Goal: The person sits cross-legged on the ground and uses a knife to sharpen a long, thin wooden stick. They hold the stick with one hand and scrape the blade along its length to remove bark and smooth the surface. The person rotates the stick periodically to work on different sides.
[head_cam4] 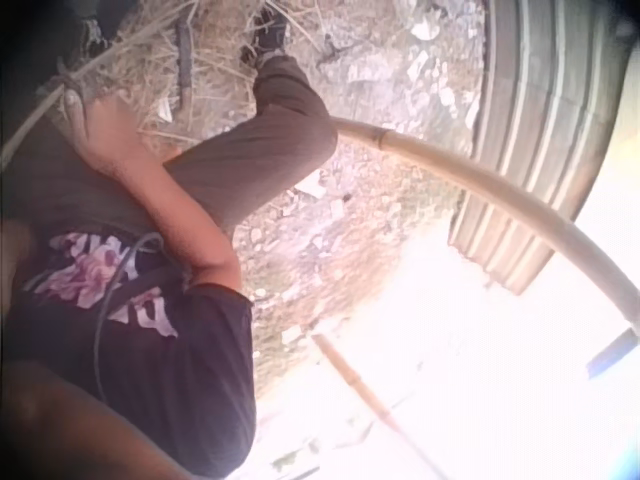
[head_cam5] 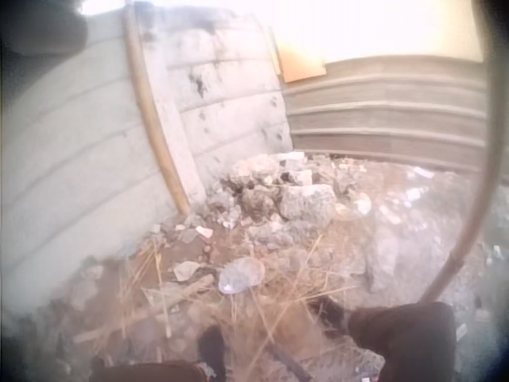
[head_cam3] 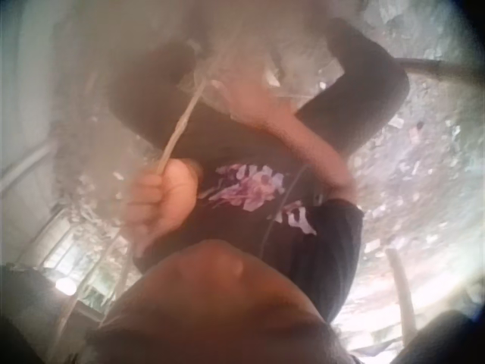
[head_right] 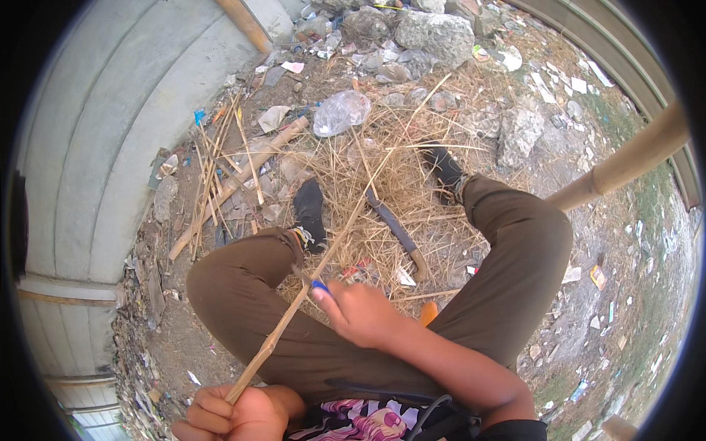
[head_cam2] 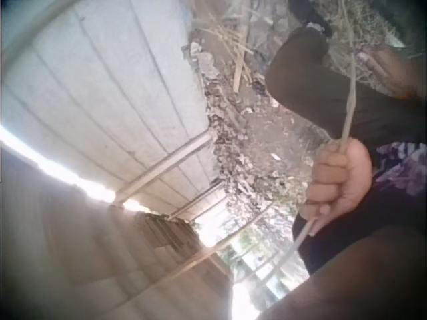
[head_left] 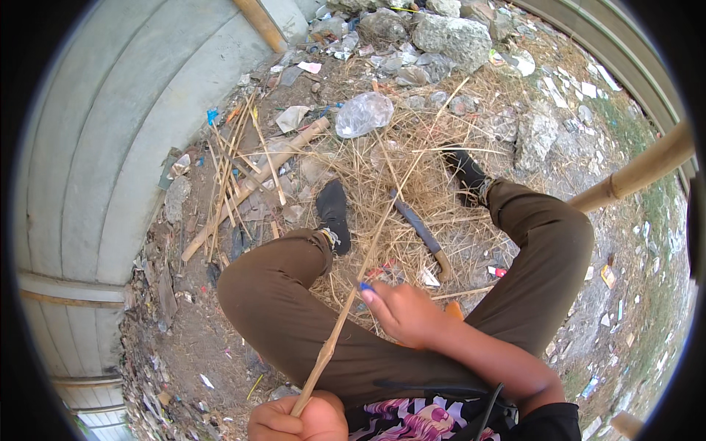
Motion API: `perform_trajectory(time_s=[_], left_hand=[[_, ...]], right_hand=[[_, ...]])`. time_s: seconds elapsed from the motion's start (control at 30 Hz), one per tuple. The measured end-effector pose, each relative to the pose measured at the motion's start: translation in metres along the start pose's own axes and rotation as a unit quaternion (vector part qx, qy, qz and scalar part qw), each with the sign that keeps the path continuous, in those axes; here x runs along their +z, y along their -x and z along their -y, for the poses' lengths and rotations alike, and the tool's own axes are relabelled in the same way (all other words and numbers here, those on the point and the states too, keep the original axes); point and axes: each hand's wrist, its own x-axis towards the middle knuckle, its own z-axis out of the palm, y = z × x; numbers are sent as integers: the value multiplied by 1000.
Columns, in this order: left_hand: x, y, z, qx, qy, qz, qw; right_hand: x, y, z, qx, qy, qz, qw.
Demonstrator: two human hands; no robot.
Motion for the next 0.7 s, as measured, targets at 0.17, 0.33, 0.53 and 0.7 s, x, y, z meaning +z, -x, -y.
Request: perform_trajectory(time_s=[0.17,0.33,0.53,0.7], left_hand=[[-12,-5,1,3,18,36,999],[-15,-21,7,-25,53,50,997],[-9,-7,-2,-18,43,59,997],[-10,-2,-3,-38,68,71,994]], right_hand=[[10,3,-3,43,-46,22,998],[16,-10,5,56,45,-18,997],[22,-35,-41,144,61,-48,987],[20,-23,-35,89,-34,-42,995]])
